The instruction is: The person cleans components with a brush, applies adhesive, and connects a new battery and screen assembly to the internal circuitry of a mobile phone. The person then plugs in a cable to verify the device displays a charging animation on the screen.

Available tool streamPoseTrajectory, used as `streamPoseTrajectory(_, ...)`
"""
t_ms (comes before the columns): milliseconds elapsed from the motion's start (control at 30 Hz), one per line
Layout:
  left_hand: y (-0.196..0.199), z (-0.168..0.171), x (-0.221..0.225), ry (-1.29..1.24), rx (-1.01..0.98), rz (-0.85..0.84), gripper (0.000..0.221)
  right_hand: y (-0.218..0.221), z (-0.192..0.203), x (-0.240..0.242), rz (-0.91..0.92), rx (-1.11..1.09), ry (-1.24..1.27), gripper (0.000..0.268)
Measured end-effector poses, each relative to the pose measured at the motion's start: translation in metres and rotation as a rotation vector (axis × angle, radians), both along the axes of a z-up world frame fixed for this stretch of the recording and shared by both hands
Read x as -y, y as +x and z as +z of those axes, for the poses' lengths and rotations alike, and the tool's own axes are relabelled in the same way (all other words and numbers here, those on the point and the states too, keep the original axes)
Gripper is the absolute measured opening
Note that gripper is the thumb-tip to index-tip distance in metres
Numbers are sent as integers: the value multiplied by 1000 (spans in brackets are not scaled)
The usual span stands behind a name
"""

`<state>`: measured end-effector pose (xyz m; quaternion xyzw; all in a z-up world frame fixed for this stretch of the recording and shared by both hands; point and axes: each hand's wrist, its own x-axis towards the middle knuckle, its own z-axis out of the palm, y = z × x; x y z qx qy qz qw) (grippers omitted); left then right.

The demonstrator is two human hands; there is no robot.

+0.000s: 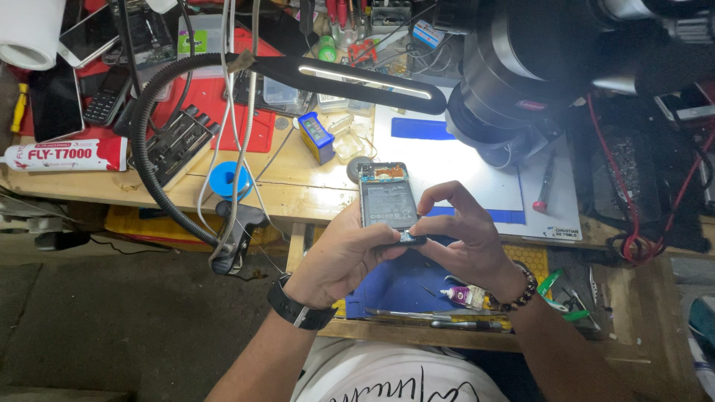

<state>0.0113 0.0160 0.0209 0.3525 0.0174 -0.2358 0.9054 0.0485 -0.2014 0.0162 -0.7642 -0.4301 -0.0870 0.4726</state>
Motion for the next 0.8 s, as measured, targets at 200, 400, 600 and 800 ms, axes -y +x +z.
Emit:
streamPoseTrajectory(200,2,-2,0,14,-9,-10,49,1,-1,1,7,17,-12,32)
streamPoseTrajectory(400,2,-2,0,23,-21,-11,50,3,-1,4,8,38,-43,32)
streamPoseTrajectory(600,3,-1,3,19,25,17,55,1,-2,1,-15,18,-3,30)
streamPoseTrajectory(800,3,0,6,40,30,34,58,0,0,1,-39,32,-8,29)
